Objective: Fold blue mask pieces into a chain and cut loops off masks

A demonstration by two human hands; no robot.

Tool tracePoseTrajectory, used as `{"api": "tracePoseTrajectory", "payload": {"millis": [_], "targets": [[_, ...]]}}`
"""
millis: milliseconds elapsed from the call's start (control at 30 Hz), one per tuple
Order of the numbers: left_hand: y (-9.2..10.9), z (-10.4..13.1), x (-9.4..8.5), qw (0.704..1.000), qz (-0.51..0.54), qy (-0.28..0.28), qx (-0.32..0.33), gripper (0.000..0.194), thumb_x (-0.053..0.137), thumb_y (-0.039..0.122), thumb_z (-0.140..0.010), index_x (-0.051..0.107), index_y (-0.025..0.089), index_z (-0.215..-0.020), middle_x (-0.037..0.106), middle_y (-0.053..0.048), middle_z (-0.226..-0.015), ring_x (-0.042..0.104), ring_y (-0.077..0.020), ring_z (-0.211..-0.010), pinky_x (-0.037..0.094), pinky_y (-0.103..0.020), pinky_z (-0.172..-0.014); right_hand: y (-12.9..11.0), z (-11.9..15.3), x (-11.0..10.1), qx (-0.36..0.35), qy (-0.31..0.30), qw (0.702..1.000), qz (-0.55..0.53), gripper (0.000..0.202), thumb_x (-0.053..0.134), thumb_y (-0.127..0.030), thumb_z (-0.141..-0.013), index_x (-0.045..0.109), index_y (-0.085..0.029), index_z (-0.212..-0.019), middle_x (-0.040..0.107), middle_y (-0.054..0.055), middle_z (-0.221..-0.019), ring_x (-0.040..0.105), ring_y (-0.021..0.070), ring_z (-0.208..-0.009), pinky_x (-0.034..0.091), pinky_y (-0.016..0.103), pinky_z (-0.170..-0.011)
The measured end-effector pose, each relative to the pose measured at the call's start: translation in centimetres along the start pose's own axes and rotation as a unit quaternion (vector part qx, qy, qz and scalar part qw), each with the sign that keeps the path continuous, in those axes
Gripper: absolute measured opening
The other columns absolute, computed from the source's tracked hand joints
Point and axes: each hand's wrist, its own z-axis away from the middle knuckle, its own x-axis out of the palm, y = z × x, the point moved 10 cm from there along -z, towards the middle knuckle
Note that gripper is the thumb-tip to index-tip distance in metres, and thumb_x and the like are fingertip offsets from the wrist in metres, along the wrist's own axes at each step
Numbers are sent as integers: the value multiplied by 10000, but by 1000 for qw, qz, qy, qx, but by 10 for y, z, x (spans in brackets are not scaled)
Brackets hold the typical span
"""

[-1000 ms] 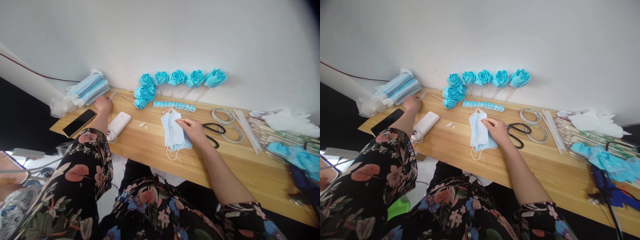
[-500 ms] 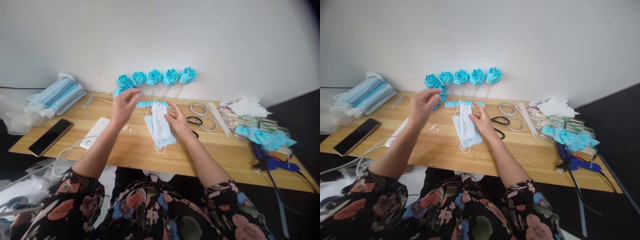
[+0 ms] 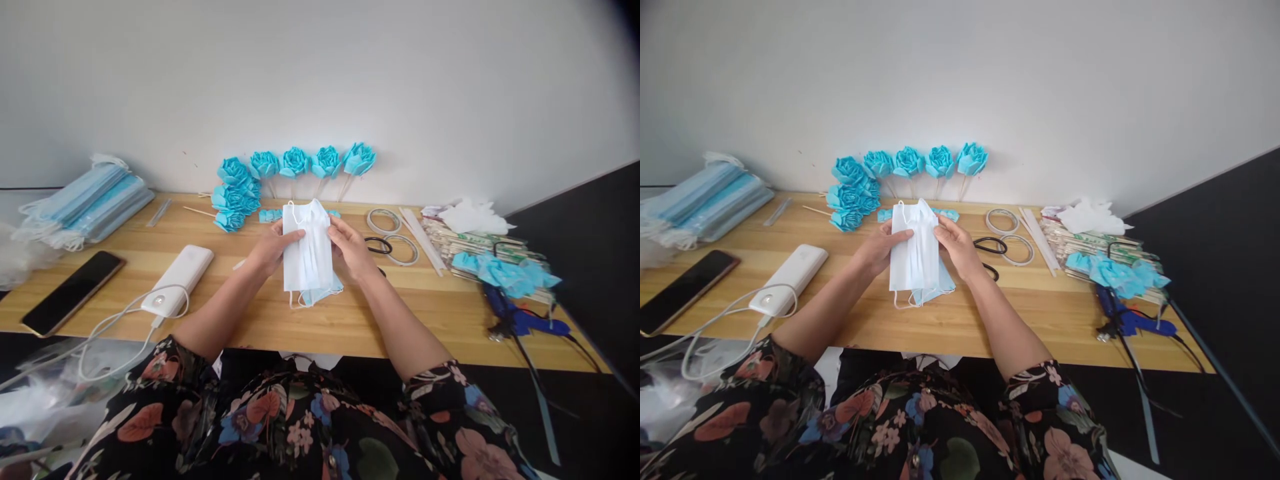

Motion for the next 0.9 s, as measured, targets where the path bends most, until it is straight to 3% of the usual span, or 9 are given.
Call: {"api": "tracePoseTrajectory", "payload": {"millis": [100,200,333,467,567,667,733,833,900], "targets": [[22,11,-17,995,-81,51,38,372,842,212,-628,724,167,-978,748,-73,-947,709,-261,-879,570,-382,-832,1,0,3,2,-16,1000,-1,724,548,-722,-837,566,-262,-1396,733,50,-960,668,197,-833,547,344,-782],[55,36,-53,986,-85,128,62,359,804,204,-645,716,195,-993,736,-54,-919,716,-259,-864,592,-368,-792,2,-2,-1,-1,-3,1000,-1,636,585,-623,-858,595,-227,-1356,729,36,-877,642,161,-736,535,330,-766],[78,69,-97,979,-63,188,55,282,727,264,-719,700,201,-993,726,-48,-844,727,-264,-816,611,-367,-746,-1,-2,-7,-19,20,989,147,388,557,-387,-908,681,-202,-1225,756,49,-881,684,191,-833,506,325,-787],[50,85,-118,970,-39,238,-17,217,705,321,-723,693,179,-887,701,-52,-699,705,-262,-679,593,-357,-626,-7,2,-1,-23,23,925,378,291,528,-271,-925,733,-224,-1126,777,73,-980,696,238,-913,464,335,-782],[9,87,-100,975,-25,204,-83,262,772,336,-668,704,184,-871,713,-62,-692,674,-231,-590,556,-330,-562,-3,4,5,-4,6,883,470,253,546,-307,-933,737,-214,-1069,773,86,-986,693,253,-898,425,321,-706],[-17,84,-77,985,-12,138,-103,295,827,363,-640,717,187,-849,733,-74,-714,683,-230,-603,553,-325,-586,5,4,9,10,-14,872,489,229,564,-361,-930,734,-224,-1000,763,69,-935,685,238,-853,392,305,-658],[-12,81,-87,984,2,168,-56,292,817,406,-653,709,186,-812,743,-73,-737,713,-254,-689,577,-339,-659,8,2,10,10,-17,874,486,234,553,-363,-938,734,-227,-997,760,66,-936,682,235,-854,392,306,-659],[23,82,-131,957,33,277,77,281,717,430,-726,703,195,-879,770,-59,-886,727,-285,-965,594,-348,-842,10,1,11,-3,-20,875,485,261,529,-341,-958,730,-220,-1073,761,80,-1030,685,248,-938,420,320,-726],[38,81,-154,944,36,308,110,302,636,426,-778,693,197,-968,768,-63,-1011,682,-293,-1130,584,-354,-929,9,1,12,-10,-25,871,490,277,517,-328,-969,720,-214,-1119,756,90,-1091,682,256,-990,431,329,-771]]}}
